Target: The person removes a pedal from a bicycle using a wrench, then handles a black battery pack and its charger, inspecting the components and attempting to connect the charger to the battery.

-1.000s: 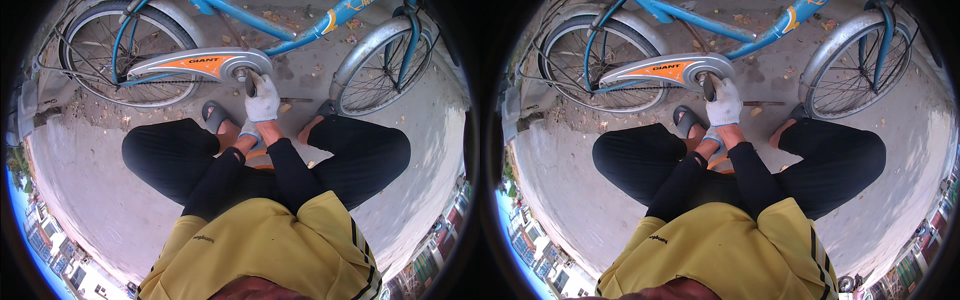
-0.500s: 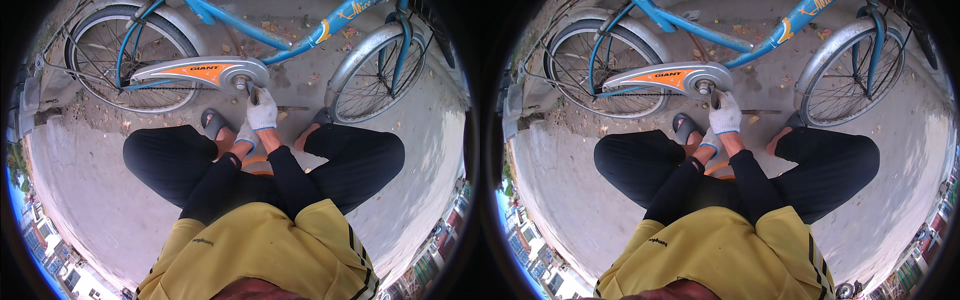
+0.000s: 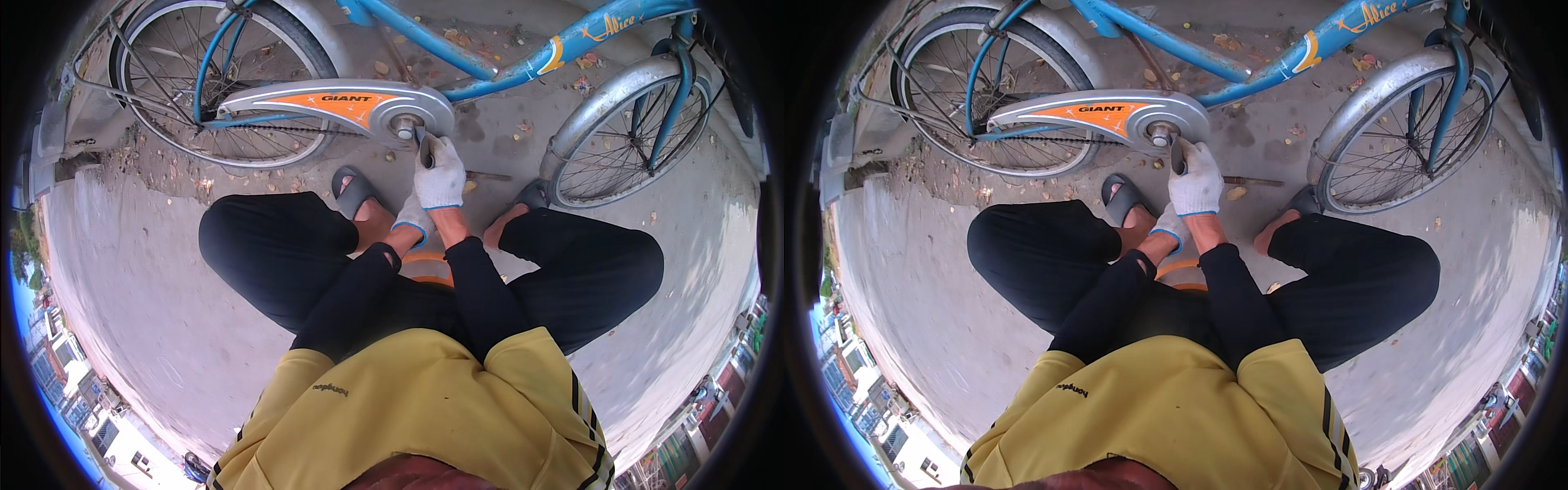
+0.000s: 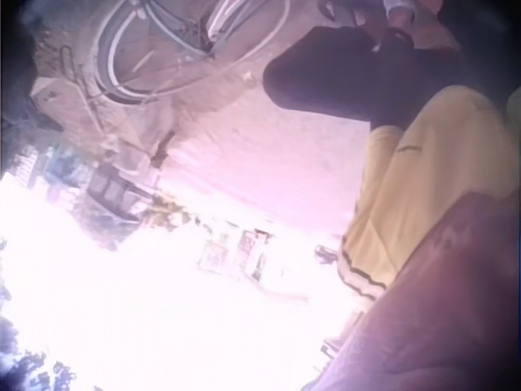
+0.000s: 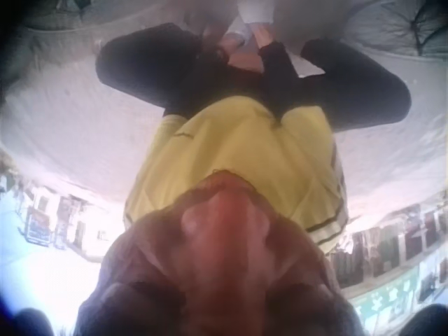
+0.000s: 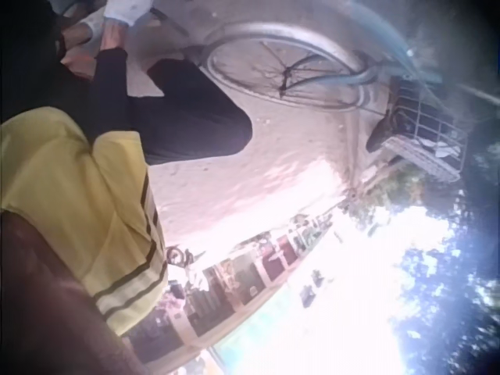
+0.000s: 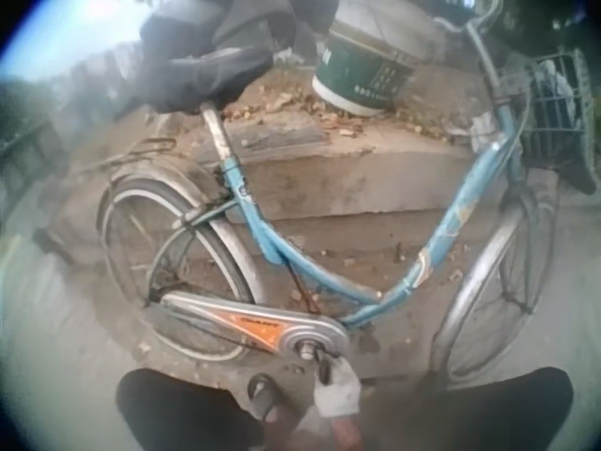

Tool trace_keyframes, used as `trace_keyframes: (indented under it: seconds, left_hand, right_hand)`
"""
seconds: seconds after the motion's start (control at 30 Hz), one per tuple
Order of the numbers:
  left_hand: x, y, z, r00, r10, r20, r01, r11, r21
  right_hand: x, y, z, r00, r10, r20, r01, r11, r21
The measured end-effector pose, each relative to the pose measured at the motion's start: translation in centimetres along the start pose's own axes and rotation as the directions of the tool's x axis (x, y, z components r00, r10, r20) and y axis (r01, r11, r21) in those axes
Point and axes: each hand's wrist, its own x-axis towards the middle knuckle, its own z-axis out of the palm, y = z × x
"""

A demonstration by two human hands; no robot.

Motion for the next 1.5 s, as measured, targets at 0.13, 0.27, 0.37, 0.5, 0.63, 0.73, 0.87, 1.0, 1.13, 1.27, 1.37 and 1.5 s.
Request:
trace_keyframes:
  seconds: [0.13, 0.27, 0.37, 0.5, 0.63, 0.73, 0.87, 1.0, 1.13, 1.27, 1.37, 1.5]
  left_hand:
    - [0.1, -0.2, 0.4, 0.998, -0.017, -0.056, 0.014, 0.999, -0.038]
    - [0.0, -0.1, 0.1, 0.998, 0.023, 0.055, -0.024, 0.999, 0.032]
    - [0.3, 0.7, -0.3, 0.998, -0.052, 0.021, 0.054, 0.997, -0.061]
    - [0.9, -0.5, 1.3, 0.999, 0.049, -0.014, -0.05, 0.993, -0.109]
    - [-1.3, 5.2, -3.4, 0.929, -0.367, 0.041, 0.362, 0.886, -0.289]
    - [-1.6, 5.6, -4.1, 0.927, -0.376, 0.015, 0.366, 0.893, -0.261]
    - [-2.1, 5.8, -3.8, 0.938, -0.345, -0.048, 0.309, 0.888, -0.34]
    - [-1.6, 4.4, -3.3, 0.946, -0.321, -0.037, 0.289, 0.893, -0.344]
    - [-1.7, 4.7, -3.0, 0.966, -0.258, -0.022, 0.234, 0.907, -0.351]
    - [-1.3, 4.0, -2.4, 0.933, -0.358, -0.026, 0.318, 0.86, -0.4]
    - [-1.6, 5.3, -3.3, 0.953, -0.303, -0.029, 0.273, 0.894, -0.356]
    - [-1.6, 3.7, -2.1, 0.976, -0.215, -0.037, 0.194, 0.933, -0.303]
  right_hand:
    - [0.2, -1.3, -0.4, 0.999, -0.002, 0.04, 0.004, 0.999, -0.046]
    - [1.1, -2.9, -1.2, 0.994, -0.074, 0.08, 0.089, 0.977, -0.195]
    - [0.8, -2.2, -1.1, 0.993, -0.073, 0.094, 0.096, 0.958, -0.269]
    - [3.1, -5.4, -1.4, 0.929, -0.181, 0.322, 0.314, 0.847, -0.43]
    - [6.6, -7.0, -3.5, 0.741, -0.182, 0.646, 0.592, 0.631, -0.501]
    - [7.8, -6.8, -3.1, 0.675, -0.225, 0.703, 0.686, 0.543, -0.484]
    - [8.7, -7.6, -1.6, 0.543, -0.281, 0.791, 0.812, 0.415, -0.41]
    - [9.9, -7.4, -2.4, 0.458, -0.309, 0.834, 0.877, 0.312, -0.366]
    - [8.8, -7.9, -0.2, 0.448, -0.277, 0.85, 0.875, 0.328, -0.355]
    - [10.3, -8.4, -1.7, 0.337, -0.268, 0.902, 0.937, 0.193, -0.292]
    - [8.1, -7.6, 0.1, 0.462, -0.185, 0.867, 0.874, 0.261, -0.41]
    - [10.6, -10.4, -3.3, 0.369, -0.21, 0.905, 0.92, 0.223, -0.323]
